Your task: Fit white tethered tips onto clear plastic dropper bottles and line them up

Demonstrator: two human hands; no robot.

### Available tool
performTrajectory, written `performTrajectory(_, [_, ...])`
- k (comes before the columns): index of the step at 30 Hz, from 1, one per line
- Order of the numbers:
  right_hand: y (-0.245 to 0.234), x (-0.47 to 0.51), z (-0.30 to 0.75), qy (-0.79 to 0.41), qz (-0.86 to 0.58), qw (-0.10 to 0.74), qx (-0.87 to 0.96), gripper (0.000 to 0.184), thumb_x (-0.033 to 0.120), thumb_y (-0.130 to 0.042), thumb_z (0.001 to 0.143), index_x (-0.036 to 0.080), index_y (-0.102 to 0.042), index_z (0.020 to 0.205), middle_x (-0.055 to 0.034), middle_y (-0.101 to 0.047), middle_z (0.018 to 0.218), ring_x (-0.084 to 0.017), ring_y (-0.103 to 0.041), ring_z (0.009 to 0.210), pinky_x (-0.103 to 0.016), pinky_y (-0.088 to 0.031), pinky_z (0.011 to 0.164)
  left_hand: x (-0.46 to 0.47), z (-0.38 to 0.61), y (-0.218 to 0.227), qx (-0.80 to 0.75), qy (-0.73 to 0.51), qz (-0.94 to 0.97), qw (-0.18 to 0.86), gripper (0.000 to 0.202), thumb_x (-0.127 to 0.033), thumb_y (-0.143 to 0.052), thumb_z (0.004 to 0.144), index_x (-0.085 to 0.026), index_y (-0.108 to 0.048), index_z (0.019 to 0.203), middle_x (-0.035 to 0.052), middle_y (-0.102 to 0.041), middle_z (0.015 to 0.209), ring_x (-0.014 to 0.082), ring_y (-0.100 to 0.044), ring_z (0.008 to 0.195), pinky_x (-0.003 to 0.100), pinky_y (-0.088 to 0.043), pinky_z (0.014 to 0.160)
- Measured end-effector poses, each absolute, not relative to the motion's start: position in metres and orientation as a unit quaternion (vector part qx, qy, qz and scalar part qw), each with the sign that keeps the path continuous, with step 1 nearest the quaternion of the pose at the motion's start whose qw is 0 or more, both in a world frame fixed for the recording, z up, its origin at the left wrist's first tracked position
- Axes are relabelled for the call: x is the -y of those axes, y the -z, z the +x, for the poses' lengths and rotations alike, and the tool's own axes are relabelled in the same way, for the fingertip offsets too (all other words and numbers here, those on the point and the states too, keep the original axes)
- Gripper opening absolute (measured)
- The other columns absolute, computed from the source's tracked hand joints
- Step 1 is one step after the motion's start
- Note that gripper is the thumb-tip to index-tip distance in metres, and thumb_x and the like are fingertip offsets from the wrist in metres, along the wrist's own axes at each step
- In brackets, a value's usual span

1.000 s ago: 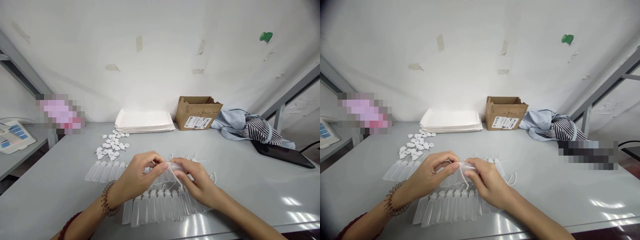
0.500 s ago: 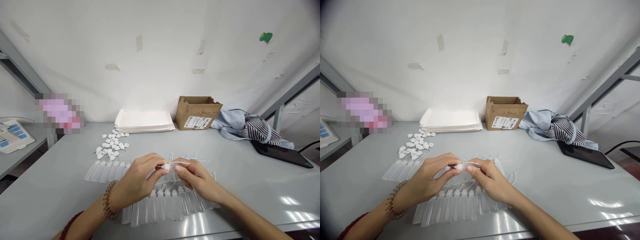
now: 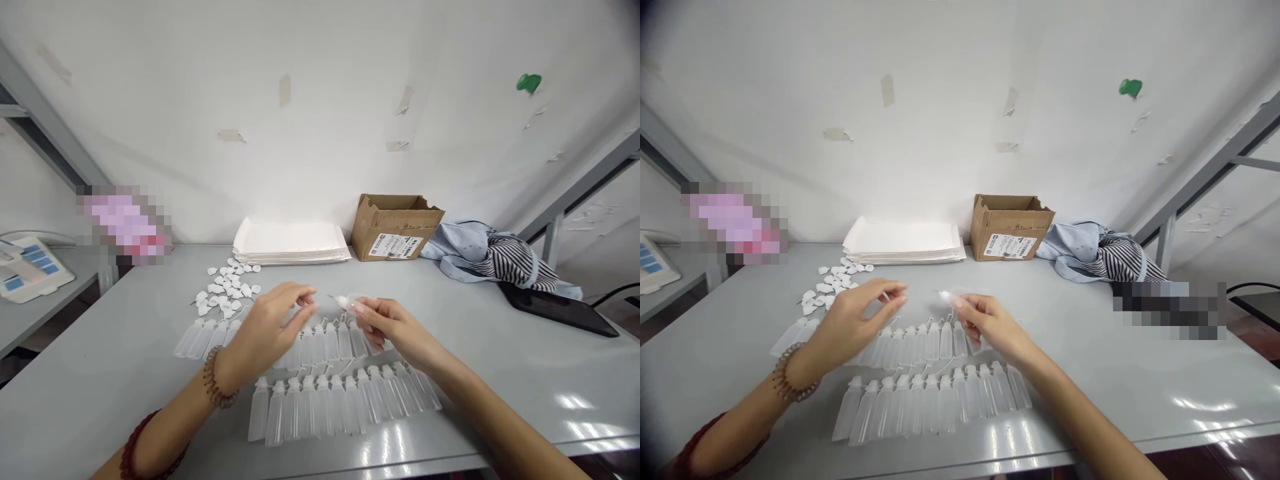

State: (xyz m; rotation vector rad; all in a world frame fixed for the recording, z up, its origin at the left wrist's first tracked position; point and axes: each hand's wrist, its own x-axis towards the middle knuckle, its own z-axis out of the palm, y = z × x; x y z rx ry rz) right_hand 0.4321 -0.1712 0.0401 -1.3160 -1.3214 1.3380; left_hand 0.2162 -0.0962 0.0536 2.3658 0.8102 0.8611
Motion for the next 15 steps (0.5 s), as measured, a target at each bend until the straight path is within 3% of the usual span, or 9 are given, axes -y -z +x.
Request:
performTrajectory(4, [-0.039, 0.153, 0.449, -0.380, -0.645, 0.354, 0.561, 0.036, 0.049, -0.039, 0.089, 0.020, -0.040, 0.067, 0.0051, -0.038, 0.058, -0.008, -0.035, 0.044, -0.022, -0.033, 0.043, 0.067, 0.193, -0.056, -0.412, -0.283, 0.844, 0.195, 0.026, -0.037, -0.048, 0.088, -0.019, -0.066, 0.092, 0.0060, -0.071, 0.092, 0.0220, -0.063, 0.082, 0.032, -0.048, 0.074])
performTrajectory(7, [-0.034, 0.131, 0.461, -0.322, -0.682, 0.324, 0.571, 0.030, 0.041, -0.041, 0.089, 0.019, -0.046, 0.068, 0.0042, -0.043, 0.053, -0.009, -0.038, 0.042, -0.023, -0.032, 0.044, 0.041, 0.171, -0.055, -0.482, -0.230, 0.832, 0.147, 0.030, -0.037, -0.043, 0.085, -0.020, -0.067, 0.087, 0.0042, -0.073, 0.087, 0.0223, -0.064, 0.079, 0.031, -0.047, 0.074])
performTrajectory(11, [-0.025, 0.100, 0.468, -0.234, -0.710, 0.278, 0.603, 0.016, 0.027, -0.047, 0.087, 0.015, -0.057, 0.087, -0.0020, -0.058, 0.064, -0.016, -0.053, 0.056, -0.025, -0.036, 0.055, 0.017, 0.150, -0.050, -0.524, -0.173, 0.824, 0.127, 0.029, -0.035, -0.043, 0.080, -0.019, -0.066, 0.075, 0.0044, -0.071, 0.070, 0.0236, -0.064, 0.069, 0.030, -0.045, 0.063])
performTrajectory(15, [-0.022, 0.087, 0.470, -0.168, -0.723, 0.233, 0.629, 0.029, 0.030, -0.053, 0.087, 0.011, -0.057, 0.108, -0.0049, -0.062, 0.063, -0.024, -0.060, 0.071, -0.027, -0.037, 0.061, 0.009, 0.146, -0.041, -0.510, -0.150, 0.837, 0.128, 0.026, -0.034, -0.048, 0.076, -0.018, -0.069, 0.079, 0.0065, -0.073, 0.079, 0.0248, -0.065, 0.077, 0.031, -0.047, 0.066])
